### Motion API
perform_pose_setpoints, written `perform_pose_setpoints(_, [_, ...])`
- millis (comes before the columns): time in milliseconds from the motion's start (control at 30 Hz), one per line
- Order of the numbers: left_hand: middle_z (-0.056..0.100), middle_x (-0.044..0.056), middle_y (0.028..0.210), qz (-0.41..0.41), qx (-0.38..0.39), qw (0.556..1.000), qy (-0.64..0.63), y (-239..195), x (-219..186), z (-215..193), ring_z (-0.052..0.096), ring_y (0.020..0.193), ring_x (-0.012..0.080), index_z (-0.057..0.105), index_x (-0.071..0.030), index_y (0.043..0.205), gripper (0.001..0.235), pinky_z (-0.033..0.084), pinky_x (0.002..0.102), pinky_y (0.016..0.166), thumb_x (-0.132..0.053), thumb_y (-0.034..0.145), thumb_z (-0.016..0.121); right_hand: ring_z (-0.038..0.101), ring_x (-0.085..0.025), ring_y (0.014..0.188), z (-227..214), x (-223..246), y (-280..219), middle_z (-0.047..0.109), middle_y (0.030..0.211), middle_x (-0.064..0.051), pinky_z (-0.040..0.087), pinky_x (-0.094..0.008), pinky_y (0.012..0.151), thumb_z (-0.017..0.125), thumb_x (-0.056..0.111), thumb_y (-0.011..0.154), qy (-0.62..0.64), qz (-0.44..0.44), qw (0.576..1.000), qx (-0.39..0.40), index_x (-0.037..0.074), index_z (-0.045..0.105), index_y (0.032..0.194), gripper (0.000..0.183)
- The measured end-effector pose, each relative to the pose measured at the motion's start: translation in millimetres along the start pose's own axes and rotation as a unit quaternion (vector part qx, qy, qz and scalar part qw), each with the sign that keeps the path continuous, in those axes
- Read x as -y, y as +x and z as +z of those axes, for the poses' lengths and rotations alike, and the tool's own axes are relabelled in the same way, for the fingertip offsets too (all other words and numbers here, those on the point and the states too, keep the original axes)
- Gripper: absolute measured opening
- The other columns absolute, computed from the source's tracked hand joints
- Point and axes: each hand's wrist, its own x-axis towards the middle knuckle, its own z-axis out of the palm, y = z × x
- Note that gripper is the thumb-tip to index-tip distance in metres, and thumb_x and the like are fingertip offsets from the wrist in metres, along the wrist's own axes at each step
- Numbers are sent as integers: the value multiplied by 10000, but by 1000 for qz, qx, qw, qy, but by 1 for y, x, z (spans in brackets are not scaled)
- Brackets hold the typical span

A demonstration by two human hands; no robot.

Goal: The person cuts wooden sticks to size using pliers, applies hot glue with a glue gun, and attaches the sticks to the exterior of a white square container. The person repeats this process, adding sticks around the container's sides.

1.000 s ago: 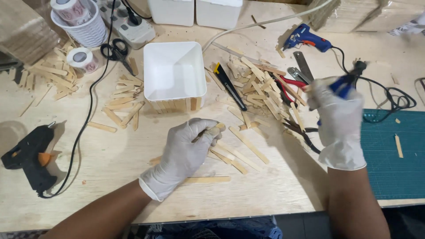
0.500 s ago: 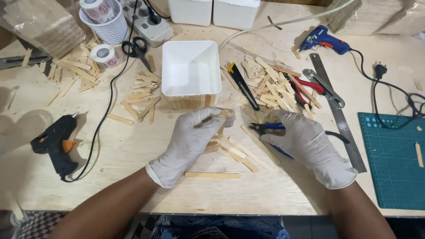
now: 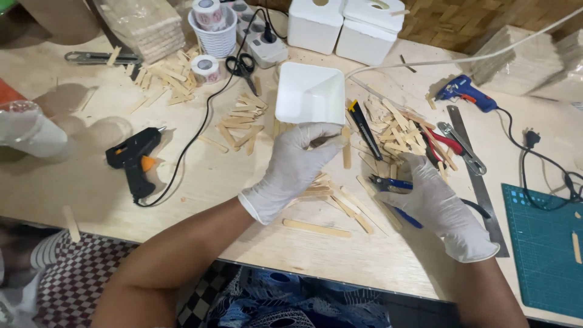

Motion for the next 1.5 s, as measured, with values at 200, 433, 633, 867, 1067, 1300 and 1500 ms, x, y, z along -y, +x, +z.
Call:
perform_pose_setpoints(200, [726,38,721,-21,-14,1000,-7,3,16,-2,612,714,73,792,-100,937,185,543,261,683,-63,759,824,571,-264,1279,-7,-14,6,586,1268,-59,474,-451,1077,863,339,779,9,-35,996,-76,294,670,1336,592])
perform_pose_setpoints(433, [710,35,682,-37,1,999,-18,8,19,-6,625,671,75,778,-85,918,177,538,243,644,-41,751,818,684,-125,1068,3,41,1,743,1076,23,512,-336,1014,855,325,820,162,-51,985,-39,282,777,1172,363])
perform_pose_setpoints(633, [714,-18,699,-50,-18,998,19,12,9,-6,637,658,58,797,-184,899,145,538,218,636,-102,779,796,649,-125,793,26,57,15,726,805,-11,520,-302,826,820,254,892,245,-55,964,-84,192,802,908,67])
perform_pose_setpoints(867, [678,-13,656,42,33,998,-41,-6,-13,-24,580,669,57,734,-195,764,177,475,189,674,-201,930,673,570,-92,848,35,84,9,690,855,-19,467,-279,843,731,132,974,313,-114,938,-96,118,733,966,16])
perform_pose_setpoints(1067, [675,90,777,41,-37,995,-88,-61,-55,-65,645,787,145,687,-77,998,260,563,326,832,-228,1092,498,694,-263,977,53,81,-4,747,899,-138,511,-440,965,657,273,1030,221,-189,957,-15,90,778,967,229])
perform_pose_setpoints(1300, [625,70,1171,142,-271,950,-65,-147,-53,-112,359,620,51,590,-2,1143,258,300,227,616,-187,1087,420,483,-225,1408,26,221,-50,543,1493,-64,369,-504,1207,580,217,969,-26,-62,981,182,160,662,1292,338])
perform_pose_setpoints(1500, [423,29,775,67,-205,969,122,-168,-87,-138,410,704,145,427,-73,905,156,394,300,693,-72,1040,350,648,-254,927,194,243,27,656,1088,-103,503,-416,836,459,648,1011,-317,-362,876,21,180,622,1268,558])
